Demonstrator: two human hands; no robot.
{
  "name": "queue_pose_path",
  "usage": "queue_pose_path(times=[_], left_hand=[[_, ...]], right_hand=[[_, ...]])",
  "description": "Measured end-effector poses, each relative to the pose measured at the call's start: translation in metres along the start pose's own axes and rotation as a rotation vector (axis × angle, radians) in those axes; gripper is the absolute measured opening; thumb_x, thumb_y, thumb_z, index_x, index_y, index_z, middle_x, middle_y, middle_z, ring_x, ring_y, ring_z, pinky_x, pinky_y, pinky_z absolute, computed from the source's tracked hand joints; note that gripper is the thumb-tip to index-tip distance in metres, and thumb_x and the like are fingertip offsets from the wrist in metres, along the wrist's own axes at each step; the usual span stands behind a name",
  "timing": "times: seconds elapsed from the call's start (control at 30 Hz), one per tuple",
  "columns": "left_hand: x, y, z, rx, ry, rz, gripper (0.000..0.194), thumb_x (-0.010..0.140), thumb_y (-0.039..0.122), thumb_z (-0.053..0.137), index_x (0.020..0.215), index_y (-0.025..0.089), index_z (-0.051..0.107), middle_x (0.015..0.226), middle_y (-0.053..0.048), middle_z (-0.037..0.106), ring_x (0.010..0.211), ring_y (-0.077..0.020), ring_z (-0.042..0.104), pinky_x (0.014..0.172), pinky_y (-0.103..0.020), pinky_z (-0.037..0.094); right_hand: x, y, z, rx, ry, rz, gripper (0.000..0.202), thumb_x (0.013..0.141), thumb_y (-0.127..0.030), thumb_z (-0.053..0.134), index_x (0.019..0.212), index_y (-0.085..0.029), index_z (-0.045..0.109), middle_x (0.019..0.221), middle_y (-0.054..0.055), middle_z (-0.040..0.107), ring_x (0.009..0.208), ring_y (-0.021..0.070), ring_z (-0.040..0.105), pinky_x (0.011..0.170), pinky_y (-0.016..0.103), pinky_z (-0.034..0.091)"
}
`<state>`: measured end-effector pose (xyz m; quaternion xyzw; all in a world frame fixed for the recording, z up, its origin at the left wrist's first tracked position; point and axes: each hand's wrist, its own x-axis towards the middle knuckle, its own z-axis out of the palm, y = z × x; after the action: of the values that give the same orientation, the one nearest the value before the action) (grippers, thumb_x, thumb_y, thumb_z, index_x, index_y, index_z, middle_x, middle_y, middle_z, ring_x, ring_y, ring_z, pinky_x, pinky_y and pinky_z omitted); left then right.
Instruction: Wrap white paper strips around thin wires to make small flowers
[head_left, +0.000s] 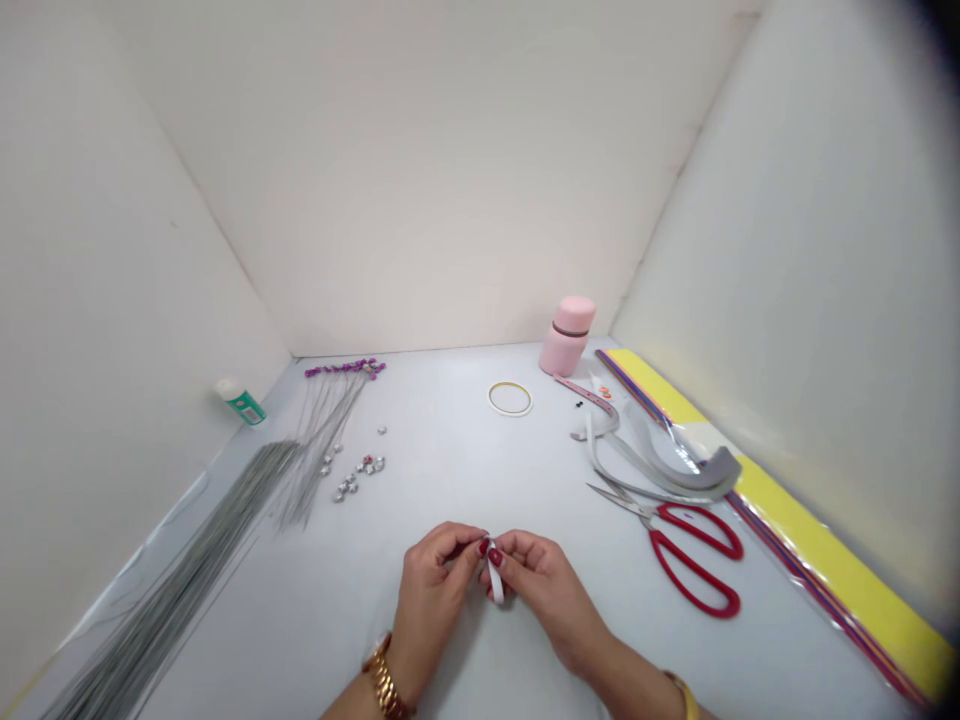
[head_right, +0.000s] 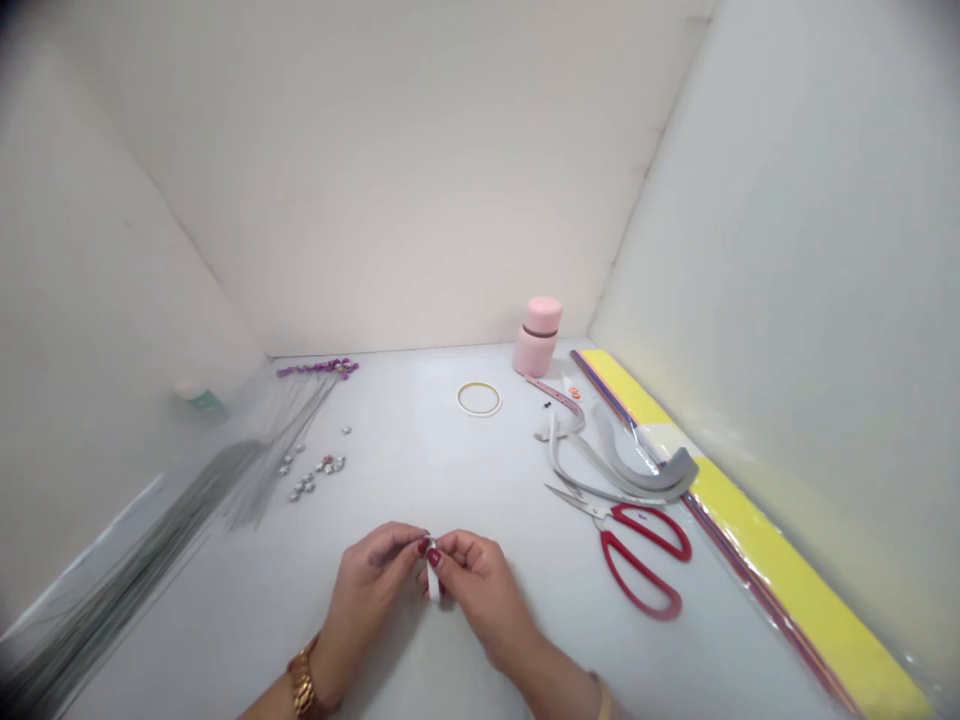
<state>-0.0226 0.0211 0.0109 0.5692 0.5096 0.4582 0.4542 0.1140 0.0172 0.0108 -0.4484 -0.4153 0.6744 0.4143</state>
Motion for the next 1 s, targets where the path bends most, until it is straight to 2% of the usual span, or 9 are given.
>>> queue_pose_path(times=[0.17, 0.33, 0.4, 0.47, 0.53, 0.6, 0.73, 1.0], left_hand=[[0.001, 0.001, -0.006, 0.193, -0.077, 0.213, 0.017, 0.078, 0.015, 0.053, 0.081, 0.022, 0.068, 0.075, -0.004, 0.067, 0.072, -0.0173, 0.06, 0.069, -0.026, 0.046], [0.001, -0.001, -0.006, 0.237, -0.102, 0.253, 0.021, 0.078, 0.014, 0.051, 0.089, 0.024, 0.067, 0.088, -0.006, 0.068, 0.083, -0.0186, 0.06, 0.078, -0.029, 0.045], [0.001, 0.0, -0.005, 0.177, -0.114, 0.195, 0.02, 0.078, 0.016, 0.052, 0.088, 0.023, 0.068, 0.088, -0.006, 0.068, 0.083, -0.0188, 0.06, 0.078, -0.029, 0.046], [0.001, 0.001, -0.003, 0.052, -0.091, 0.069, 0.017, 0.078, 0.021, 0.053, 0.087, 0.021, 0.067, 0.088, -0.007, 0.068, 0.081, -0.0191, 0.061, 0.075, -0.029, 0.047], [0.002, 0.0, -0.001, -0.078, -0.053, -0.074, 0.018, 0.077, 0.026, 0.054, 0.087, 0.018, 0.066, 0.087, -0.007, 0.068, 0.078, -0.0191, 0.061, 0.072, -0.028, 0.048], [0.003, -0.001, 0.001, -0.157, -0.051, -0.158, 0.019, 0.074, 0.029, 0.057, 0.084, 0.016, 0.066, 0.084, -0.007, 0.068, 0.076, -0.0191, 0.061, 0.071, -0.028, 0.048], [0.003, 0.0, 0.002, -0.196, -0.08, -0.177, 0.015, 0.072, 0.027, 0.06, 0.074, 0.014, 0.067, 0.074, -0.005, 0.068, 0.07, -0.0171, 0.06, 0.067, -0.025, 0.046], [0.002, 0.001, 0.006, -0.383, -0.089, -0.276, 0.015, 0.075, 0.026, 0.058, 0.072, 0.012, 0.063, 0.056, 0.0, 0.059, 0.054, -0.0113, 0.053, 0.056, -0.022, 0.042]], right_hand=[[0.0, -0.001, -0.002, 0.041, 0.005, -0.026, 0.021, 0.073, -0.034, 0.061, 0.07, -0.013, 0.061, 0.056, -0.001, 0.057, 0.05, 0.0087, 0.045, 0.051, 0.02, 0.033], [0.002, 0.002, -0.003, 0.058, 0.027, -0.031, 0.023, 0.071, -0.036, 0.063, 0.076, -0.013, 0.063, 0.06, 0.0, 0.058, 0.054, 0.01, 0.048, 0.053, 0.02, 0.036], [0.002, 0.003, -0.003, 0.039, 0.053, -0.028, 0.028, 0.071, -0.041, 0.061, 0.077, -0.014, 0.063, 0.06, 0.001, 0.059, 0.054, 0.0109, 0.048, 0.053, 0.021, 0.037], [0.002, 0.003, -0.003, 0.011, 0.075, -0.028, 0.031, 0.071, -0.044, 0.06, 0.076, -0.013, 0.063, 0.059, 0.001, 0.059, 0.053, 0.011, 0.048, 0.052, 0.021, 0.037], [0.002, 0.002, -0.003, -0.024, 0.079, -0.035, 0.031, 0.071, -0.043, 0.061, 0.073, -0.013, 0.063, 0.058, 0.001, 0.059, 0.053, 0.0108, 0.048, 0.052, 0.021, 0.037], [0.001, 0.002, -0.003, -0.074, 0.079, -0.053, 0.028, 0.072, -0.041, 0.061, 0.07, -0.013, 0.064, 0.058, 0.001, 0.058, 0.054, 0.0108, 0.048, 0.053, 0.021, 0.037], [0.0, 0.003, -0.004, -0.135, 0.083, -0.082, 0.026, 0.074, -0.039, 0.06, 0.069, -0.013, 0.063, 0.059, 0.001, 0.059, 0.054, 0.0108, 0.048, 0.053, 0.021, 0.037], [0.001, 0.001, -0.002, -0.039, 0.042, -0.034, 0.027, 0.074, -0.038, 0.06, 0.066, -0.013, 0.061, 0.057, 0.001, 0.06, 0.052, 0.0104, 0.05, 0.051, 0.021, 0.037]])
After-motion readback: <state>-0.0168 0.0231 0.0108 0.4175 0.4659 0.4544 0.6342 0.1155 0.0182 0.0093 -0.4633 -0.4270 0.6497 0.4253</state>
